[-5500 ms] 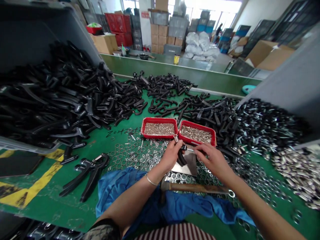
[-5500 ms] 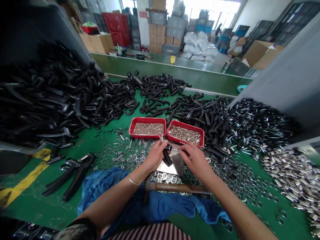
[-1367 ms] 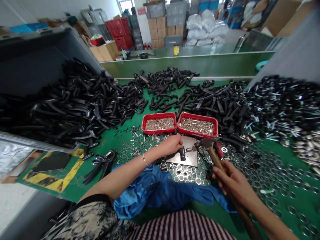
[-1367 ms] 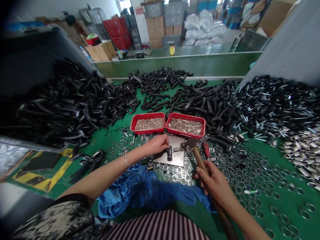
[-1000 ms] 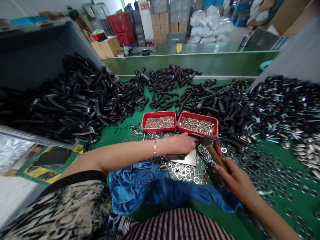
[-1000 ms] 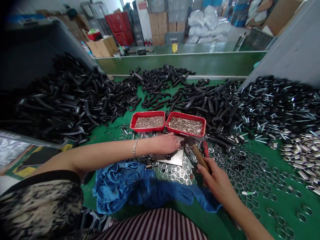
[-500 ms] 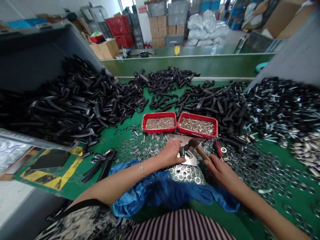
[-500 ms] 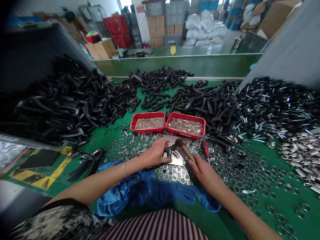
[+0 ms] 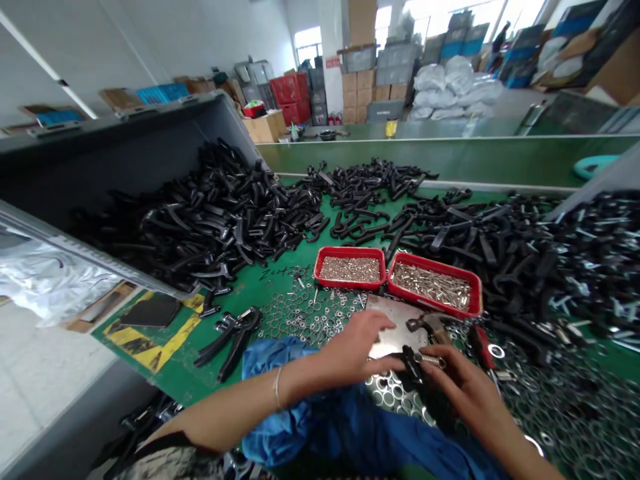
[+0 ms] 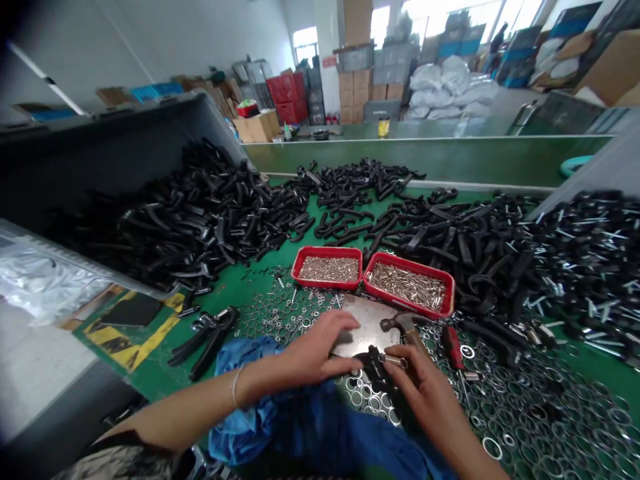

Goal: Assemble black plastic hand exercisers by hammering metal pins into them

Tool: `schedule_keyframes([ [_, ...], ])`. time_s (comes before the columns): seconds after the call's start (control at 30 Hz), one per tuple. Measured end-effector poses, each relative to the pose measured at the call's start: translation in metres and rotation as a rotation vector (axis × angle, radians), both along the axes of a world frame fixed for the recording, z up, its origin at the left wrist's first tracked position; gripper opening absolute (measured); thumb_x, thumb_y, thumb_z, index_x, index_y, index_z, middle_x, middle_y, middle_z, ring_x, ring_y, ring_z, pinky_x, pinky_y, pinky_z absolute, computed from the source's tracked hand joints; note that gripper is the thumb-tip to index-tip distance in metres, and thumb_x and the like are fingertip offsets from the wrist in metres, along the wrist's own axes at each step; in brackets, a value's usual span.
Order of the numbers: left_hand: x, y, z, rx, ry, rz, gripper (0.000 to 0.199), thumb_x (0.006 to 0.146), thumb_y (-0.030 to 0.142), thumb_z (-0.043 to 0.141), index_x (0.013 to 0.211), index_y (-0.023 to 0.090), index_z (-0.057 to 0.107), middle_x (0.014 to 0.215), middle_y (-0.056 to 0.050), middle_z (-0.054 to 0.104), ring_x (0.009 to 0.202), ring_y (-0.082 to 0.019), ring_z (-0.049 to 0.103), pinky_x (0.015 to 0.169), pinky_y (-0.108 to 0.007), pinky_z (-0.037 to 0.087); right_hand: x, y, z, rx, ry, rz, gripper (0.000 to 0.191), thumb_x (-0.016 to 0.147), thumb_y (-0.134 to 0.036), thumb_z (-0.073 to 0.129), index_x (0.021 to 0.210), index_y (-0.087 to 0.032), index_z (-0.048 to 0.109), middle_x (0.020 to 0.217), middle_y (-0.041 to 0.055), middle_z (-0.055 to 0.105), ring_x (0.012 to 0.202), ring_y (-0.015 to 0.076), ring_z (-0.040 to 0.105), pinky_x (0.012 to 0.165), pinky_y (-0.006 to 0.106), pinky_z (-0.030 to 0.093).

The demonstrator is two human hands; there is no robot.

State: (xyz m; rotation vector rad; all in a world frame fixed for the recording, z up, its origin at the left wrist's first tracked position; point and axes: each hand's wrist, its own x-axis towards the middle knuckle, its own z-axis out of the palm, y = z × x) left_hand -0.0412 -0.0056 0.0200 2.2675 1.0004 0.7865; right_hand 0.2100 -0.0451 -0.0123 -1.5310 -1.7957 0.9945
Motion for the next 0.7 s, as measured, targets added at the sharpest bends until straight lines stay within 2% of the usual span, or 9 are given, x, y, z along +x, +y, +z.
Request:
schedule_keyframes([
  [0.07,-0.024,0.053,0.02,0.105,0.092,0.056,0.03,0.094,0.041,0.057,0.115,0.019,0.06,0.119,-0.011,0.063,0.117,-0.025,0.055,0.103,-0.045,0.045,0.006,-0.002,-0.007,0.128,-0.07,-0.028,0.03,0.09,-0.051,0.058,0.106,-0.026,0.065,0.11,0.0075,0.071,0.102,0.027,0.067,0.089,0.039,0.053],
  [0.17,-0.046,0.148,0.037,0.107,0.294,0.288,0.023,0.097,0.026,0.048,0.104,0.016,0.067,0.107,-0.009,0.069,0.102,-0.02,0.062,0.095,-0.035,0.049,0.011,-0.007,-0.014,0.268,-0.129,0.002,0.026,0.093,-0.045,0.058,0.111,-0.027,0.063,0.114,0.0063,0.07,0.109,0.0262,0.066,0.094,0.039,0.052],
  [0.23,-0.045,0.203,0.036,0.0,0.551,0.37,0.023,0.093,0.02,0.05,0.104,0.016,0.07,0.11,-0.009,0.071,0.105,-0.02,0.064,0.095,-0.031,0.048,0.008,-0.009,-0.015,0.312,-0.154,0.04,0.025,0.094,-0.04,0.058,0.115,-0.028,0.061,0.117,0.0052,0.068,0.112,0.0252,0.064,0.097,0.038,0.051],
  [0.33,-0.023,0.253,0.02,-0.093,0.661,0.391,0.019,0.083,0.017,0.062,0.097,0.013,0.074,0.106,-0.015,0.073,0.106,-0.026,0.066,0.094,-0.032,0.049,-0.006,-0.012,-0.013,0.331,-0.16,0.053,0.023,0.095,-0.035,0.058,0.117,-0.029,0.059,0.116,0.0038,0.067,0.113,0.0239,0.063,0.098,0.037,0.05],
  [0.43,0.002,0.275,0.004,-0.147,0.671,0.424,0.021,0.072,0.014,0.072,0.093,0.008,0.075,0.103,-0.022,0.072,0.104,-0.033,0.067,0.093,-0.037,0.051,-0.02,-0.014,-0.014,0.292,-0.118,0.005,0.022,0.097,-0.034,0.053,0.118,-0.029,0.057,0.115,0.0029,0.068,0.11,0.0218,0.065,0.095,0.034,0.052],
  [0.5,0.011,0.283,0.001,-0.173,0.662,0.445,0.025,0.069,0.01,0.074,0.094,0.008,0.074,0.099,-0.022,0.072,0.101,-0.033,0.068,0.091,-0.038,0.053,-0.025,-0.015,-0.018,0.215,-0.057,-0.063,0.022,0.098,-0.035,0.05,0.118,-0.028,0.055,0.114,0.004,0.068,0.109,0.0216,0.066,0.093,0.034,0.053],
  [0.57,0.013,0.287,0.004,-0.163,0.628,0.463,0.028,0.07,0.008,0.072,0.098,0.009,0.072,0.101,-0.02,0.071,0.104,-0.032,0.068,0.092,-0.038,0.053,-0.026,-0.016,-0.021,0.1,0.059,-0.155,0.023,0.099,-0.039,0.048,0.118,-0.027,0.053,0.115,0.0067,0.068,0.105,0.0227,0.068,0.091,0.036,0.054],
  [0.63,0.011,0.283,0.012,-0.098,0.57,0.481,0.031,0.077,0.01,0.067,0.109,0.01,0.067,0.114,-0.02,0.067,0.113,-0.029,0.063,0.097,-0.037,0.051,-0.026,-0.016,-0.023,-0.034,0.23,-0.239,0.027,0.098,-0.044,0.048,0.118,-0.025,0.049,0.11,0.0089,0.07,0.094,0.0236,0.071,0.085,0.039,0.056],
  [0.7,0.008,0.266,0.023,0.015,0.33,0.463,0.033,0.086,0.013,0.059,0.119,0.011,0.06,0.126,-0.018,0.06,0.115,-0.026,0.062,0.098,-0.036,0.051,-0.025,-0.015,-0.023,-0.141,0.41,-0.3,0.031,0.097,-0.049,0.049,0.117,-0.025,0.046,0.096,0.0079,0.073,0.079,0.0237,0.072,0.076,0.039,0.058],
])
